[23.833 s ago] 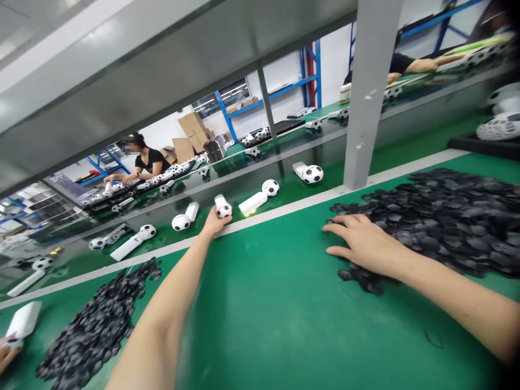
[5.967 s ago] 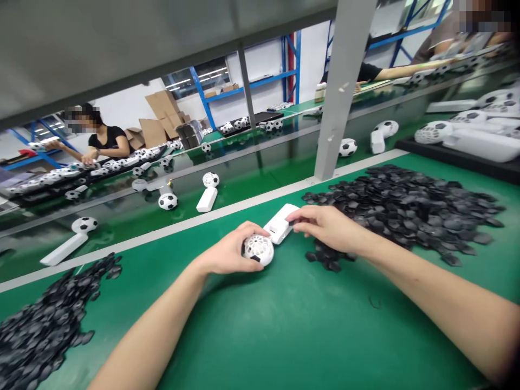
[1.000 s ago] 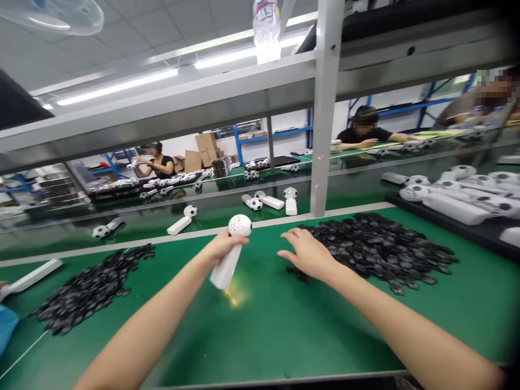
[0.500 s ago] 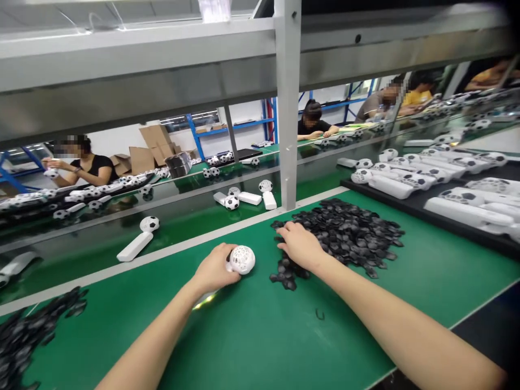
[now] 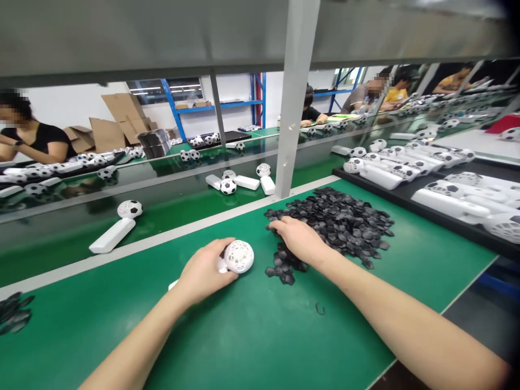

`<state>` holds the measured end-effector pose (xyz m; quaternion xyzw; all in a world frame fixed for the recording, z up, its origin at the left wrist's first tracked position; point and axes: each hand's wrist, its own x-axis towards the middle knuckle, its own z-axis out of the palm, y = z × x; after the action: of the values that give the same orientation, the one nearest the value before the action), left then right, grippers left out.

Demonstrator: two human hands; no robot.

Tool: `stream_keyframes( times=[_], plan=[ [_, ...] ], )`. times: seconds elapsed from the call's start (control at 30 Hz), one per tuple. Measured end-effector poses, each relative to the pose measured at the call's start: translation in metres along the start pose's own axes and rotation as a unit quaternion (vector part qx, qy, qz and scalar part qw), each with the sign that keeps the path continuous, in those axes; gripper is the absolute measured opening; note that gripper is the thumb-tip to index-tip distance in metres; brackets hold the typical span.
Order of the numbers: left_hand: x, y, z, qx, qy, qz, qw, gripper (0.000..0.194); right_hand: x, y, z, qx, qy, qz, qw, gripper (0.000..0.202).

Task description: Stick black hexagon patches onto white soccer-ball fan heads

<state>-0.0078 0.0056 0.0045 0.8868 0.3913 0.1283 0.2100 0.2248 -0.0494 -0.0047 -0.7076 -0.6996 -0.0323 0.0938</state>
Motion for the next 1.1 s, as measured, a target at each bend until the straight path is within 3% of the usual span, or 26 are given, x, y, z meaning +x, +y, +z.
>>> stream_keyframes(
  times=[0.17, 0.3, 0.4, 0.5, 0.63, 0.83, 1.1],
  plan=[
    [0.002, 0.004, 0.001, 0.025, -0.013, 0.003, 1.0, 0.058, -0.006, -0.005, 0.002, 0.142, 0.005, -0.055, 0.988, 0.027],
    [0.001, 0.007, 0.003, 0.051, -0.019, -0.022, 0.998, 0.062, -0.007, -0.005, 0.007, 0.139, 0.007, -0.101, 0.985, 0.027],
    [0.0, 0.009, 0.006, 0.072, -0.014, -0.015, 0.997, 0.061, -0.008, -0.006, 0.007, 0.132, 0.061, -0.108, 0.983, 0.018],
    [0.0, 0.01, 0.006, 0.079, -0.017, -0.004, 0.997, 0.061, -0.01, -0.013, 0.002, 0.233, 0.107, -0.153, 0.954, 0.013],
    [0.001, 0.011, 0.005, 0.067, -0.03, -0.011, 0.997, 0.071, -0.016, -0.029, -0.002, 0.354, 0.079, -0.193, 0.912, 0.007],
    [0.0, 0.012, 0.006, 0.069, -0.03, -0.005, 0.997, 0.069, -0.02, -0.041, 0.004, 0.288, 0.074, -0.277, 0.914, 0.018],
    [0.0, 0.01, 0.01, 0.086, -0.019, 0.006, 0.996, 0.068, -0.023, -0.042, 0.003, 0.111, 0.091, -0.307, 0.941, 0.018]
  ],
)
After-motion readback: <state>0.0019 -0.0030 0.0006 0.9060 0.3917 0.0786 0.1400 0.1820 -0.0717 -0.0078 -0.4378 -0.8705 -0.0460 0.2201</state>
